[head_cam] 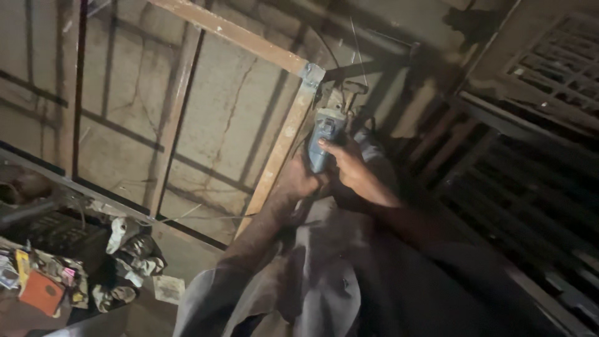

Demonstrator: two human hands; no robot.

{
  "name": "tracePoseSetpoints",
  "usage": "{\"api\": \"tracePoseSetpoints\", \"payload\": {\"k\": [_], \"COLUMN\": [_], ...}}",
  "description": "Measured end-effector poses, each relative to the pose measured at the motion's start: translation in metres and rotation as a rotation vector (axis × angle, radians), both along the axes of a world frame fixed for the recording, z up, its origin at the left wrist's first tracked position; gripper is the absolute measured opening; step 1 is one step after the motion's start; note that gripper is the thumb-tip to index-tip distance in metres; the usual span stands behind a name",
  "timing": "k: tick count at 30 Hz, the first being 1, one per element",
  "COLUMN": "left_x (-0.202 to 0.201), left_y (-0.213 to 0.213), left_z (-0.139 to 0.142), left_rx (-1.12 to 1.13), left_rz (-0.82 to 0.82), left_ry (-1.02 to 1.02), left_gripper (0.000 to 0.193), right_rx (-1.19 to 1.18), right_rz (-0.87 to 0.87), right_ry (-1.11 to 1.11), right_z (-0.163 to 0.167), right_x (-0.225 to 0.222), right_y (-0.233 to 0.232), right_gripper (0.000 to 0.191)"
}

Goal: The person picks up an angle grinder from a cluttered workbench, puts on safety glasses, and grinds weld joints on a metal frame structure, producing sparks. They reposition around the frame to grind several joints, steadying the frame with the other hand.

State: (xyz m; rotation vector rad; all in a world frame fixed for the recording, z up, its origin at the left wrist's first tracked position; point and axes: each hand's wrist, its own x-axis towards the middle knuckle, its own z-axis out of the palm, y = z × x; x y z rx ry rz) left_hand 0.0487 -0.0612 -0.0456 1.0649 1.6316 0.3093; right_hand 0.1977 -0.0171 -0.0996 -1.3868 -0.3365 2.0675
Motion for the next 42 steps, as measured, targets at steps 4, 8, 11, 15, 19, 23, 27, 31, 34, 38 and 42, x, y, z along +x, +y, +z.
{"api": "tracePoseSetpoints", "payload": {"k": [4, 8, 11, 15, 19, 23, 27, 31, 34, 38, 42], "left_x": [0.012, 0.019, 0.023, 0.029, 0.039, 0.046, 0.049, 0.037, 0.029, 0.021, 0.015], "left_y": [0.016, 0.028, 0.030, 0.032, 0.030, 0.006, -0.026, -0.035, -0.030, -0.025, -0.040], "left_z": [0.020, 0.029, 0.025, 0.012, -0.007, -0.011, -0.003, 0.025, 0.063, 0.119, 0.148], "left_rx": [-0.025, 0.034, 0.052, 0.081, 0.038, 0.120, 0.571, 0.006, 0.062, 0.062, 0.100], "left_rz": [-0.003, -0.032, -0.010, -0.002, -0.004, -0.038, -0.096, -0.124, 0.014, 0.102, 0.278], "left_ry": [0.079, 0.051, 0.010, 0.018, 0.157, 0.168, 0.432, 0.215, 0.227, 0.379, 0.369], "left_gripper": [0.099, 0.097, 0.100, 0.096, 0.089, 0.109, 0.129, 0.079, 0.080, 0.081, 0.078], "right_rx": [-0.023, -0.059, -0.018, -0.046, -0.296, 0.511, 0.799, -0.505, -0.445, -0.237, -0.127], "right_rz": [0.034, 0.027, 0.009, 0.138, 0.125, 0.398, 0.756, 0.201, 0.266, 0.317, 0.404], "right_ry": [-0.034, -0.019, 0.001, -0.191, -0.167, -0.235, -0.440, 0.434, 0.297, 0.240, 0.254], "right_z": [0.000, -0.001, 0.000, 0.012, 0.025, 0.039, 0.032, 0.023, 0.038, 0.077, 0.094], "right_x": [0.009, 0.015, 0.021, 0.032, 0.035, 0.065, 0.081, 0.044, 0.028, 0.012, -0.018], "right_y": [0.008, 0.017, 0.022, 0.037, 0.053, 0.025, -0.009, 0.000, 0.009, 0.027, 0.036], "right_gripper": [0.045, 0.045, 0.047, 0.057, 0.071, 0.087, 0.076, 0.071, 0.073, 0.064, 0.063]}}
